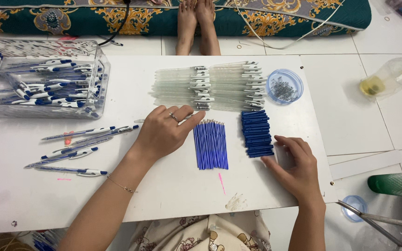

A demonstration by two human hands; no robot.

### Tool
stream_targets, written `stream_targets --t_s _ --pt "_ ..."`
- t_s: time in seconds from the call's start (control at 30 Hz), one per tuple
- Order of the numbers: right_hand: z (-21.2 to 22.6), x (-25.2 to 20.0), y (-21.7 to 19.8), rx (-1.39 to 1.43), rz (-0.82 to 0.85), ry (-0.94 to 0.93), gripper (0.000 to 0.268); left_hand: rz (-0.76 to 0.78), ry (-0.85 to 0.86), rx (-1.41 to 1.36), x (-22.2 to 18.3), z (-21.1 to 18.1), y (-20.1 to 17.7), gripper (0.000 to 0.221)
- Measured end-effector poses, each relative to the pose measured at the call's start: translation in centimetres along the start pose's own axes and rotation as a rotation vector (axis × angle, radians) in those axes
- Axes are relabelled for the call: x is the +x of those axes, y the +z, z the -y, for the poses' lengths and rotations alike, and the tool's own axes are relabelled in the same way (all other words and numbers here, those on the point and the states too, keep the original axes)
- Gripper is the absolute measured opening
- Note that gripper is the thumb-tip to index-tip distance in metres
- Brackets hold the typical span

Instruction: The person inserts ink refills into clear pen barrels and attaches the blue caps by hand.

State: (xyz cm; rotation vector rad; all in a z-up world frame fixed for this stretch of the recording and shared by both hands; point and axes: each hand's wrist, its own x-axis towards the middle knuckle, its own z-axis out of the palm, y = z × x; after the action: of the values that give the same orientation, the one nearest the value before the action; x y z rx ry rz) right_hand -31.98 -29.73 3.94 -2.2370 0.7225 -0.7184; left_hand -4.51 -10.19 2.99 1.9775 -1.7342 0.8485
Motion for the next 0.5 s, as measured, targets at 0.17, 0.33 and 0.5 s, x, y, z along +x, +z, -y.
stream_targets --t_s 0.17,0.33,0.5 --pt "0.1 -0.1 0.2 -0.045 0.016 0.021 0.058 0.044 -0.005 -0.022 -0.1 -0.1 0.1 0.053" --pt "-0.1 -0.4 0.1 -0.012 0.009 0.029 0.060 0.040 -0.010 -0.026 -0.1 -0.3 -0.1 0.051" --pt "0.0 -3.2 -2.6 0.200 -0.064 0.085 0.029 -0.060 0.066 -0.035 0.0 0.1 -0.2 0.032"
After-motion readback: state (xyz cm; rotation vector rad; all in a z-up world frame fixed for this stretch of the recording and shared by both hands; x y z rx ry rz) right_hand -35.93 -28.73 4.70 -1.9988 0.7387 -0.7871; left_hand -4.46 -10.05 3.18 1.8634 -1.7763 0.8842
